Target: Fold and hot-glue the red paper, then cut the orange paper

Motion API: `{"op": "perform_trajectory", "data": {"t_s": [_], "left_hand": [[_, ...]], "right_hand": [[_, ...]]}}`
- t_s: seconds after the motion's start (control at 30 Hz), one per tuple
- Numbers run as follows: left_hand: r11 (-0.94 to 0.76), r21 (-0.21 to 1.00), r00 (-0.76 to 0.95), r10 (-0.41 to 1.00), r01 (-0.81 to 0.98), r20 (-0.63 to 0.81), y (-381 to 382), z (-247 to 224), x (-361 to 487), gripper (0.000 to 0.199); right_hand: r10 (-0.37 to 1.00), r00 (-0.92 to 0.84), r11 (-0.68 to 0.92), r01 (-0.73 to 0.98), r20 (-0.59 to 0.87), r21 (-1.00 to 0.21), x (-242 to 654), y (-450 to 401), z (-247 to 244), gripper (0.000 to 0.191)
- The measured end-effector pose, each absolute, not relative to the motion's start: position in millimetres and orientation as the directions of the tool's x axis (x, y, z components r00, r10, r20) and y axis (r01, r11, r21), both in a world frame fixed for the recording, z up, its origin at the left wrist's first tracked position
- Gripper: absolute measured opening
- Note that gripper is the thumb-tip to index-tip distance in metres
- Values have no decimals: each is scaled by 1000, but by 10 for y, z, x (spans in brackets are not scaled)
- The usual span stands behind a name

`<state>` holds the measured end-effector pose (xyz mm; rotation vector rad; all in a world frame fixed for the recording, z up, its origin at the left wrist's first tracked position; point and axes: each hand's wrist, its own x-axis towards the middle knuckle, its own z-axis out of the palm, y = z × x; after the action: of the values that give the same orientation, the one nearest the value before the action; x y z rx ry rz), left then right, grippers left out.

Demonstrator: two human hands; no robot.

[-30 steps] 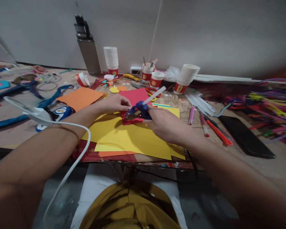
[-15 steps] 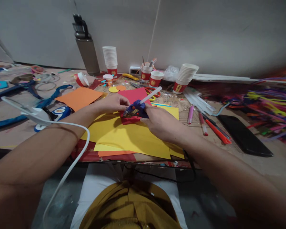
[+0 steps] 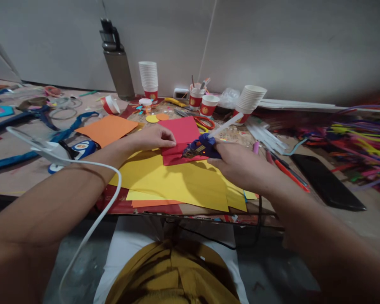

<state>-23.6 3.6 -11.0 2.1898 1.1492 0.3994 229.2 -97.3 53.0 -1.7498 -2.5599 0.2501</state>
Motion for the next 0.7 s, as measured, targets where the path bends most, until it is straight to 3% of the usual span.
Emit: {"op": "perform_trajectory", "data": {"t_s": [0.23, 0.7], "left_hand": [[-409, 665, 569, 822, 624, -29, 20, -107, -230, 30], [-454, 586, 581, 813, 671, -36, 0, -46, -225, 30]], "right_hand": [[889, -457, 438, 859, -13, -265, 2144, -963, 426, 22], [971, -225, 225, 974, -82, 0, 2488, -984, 523, 23]]}}
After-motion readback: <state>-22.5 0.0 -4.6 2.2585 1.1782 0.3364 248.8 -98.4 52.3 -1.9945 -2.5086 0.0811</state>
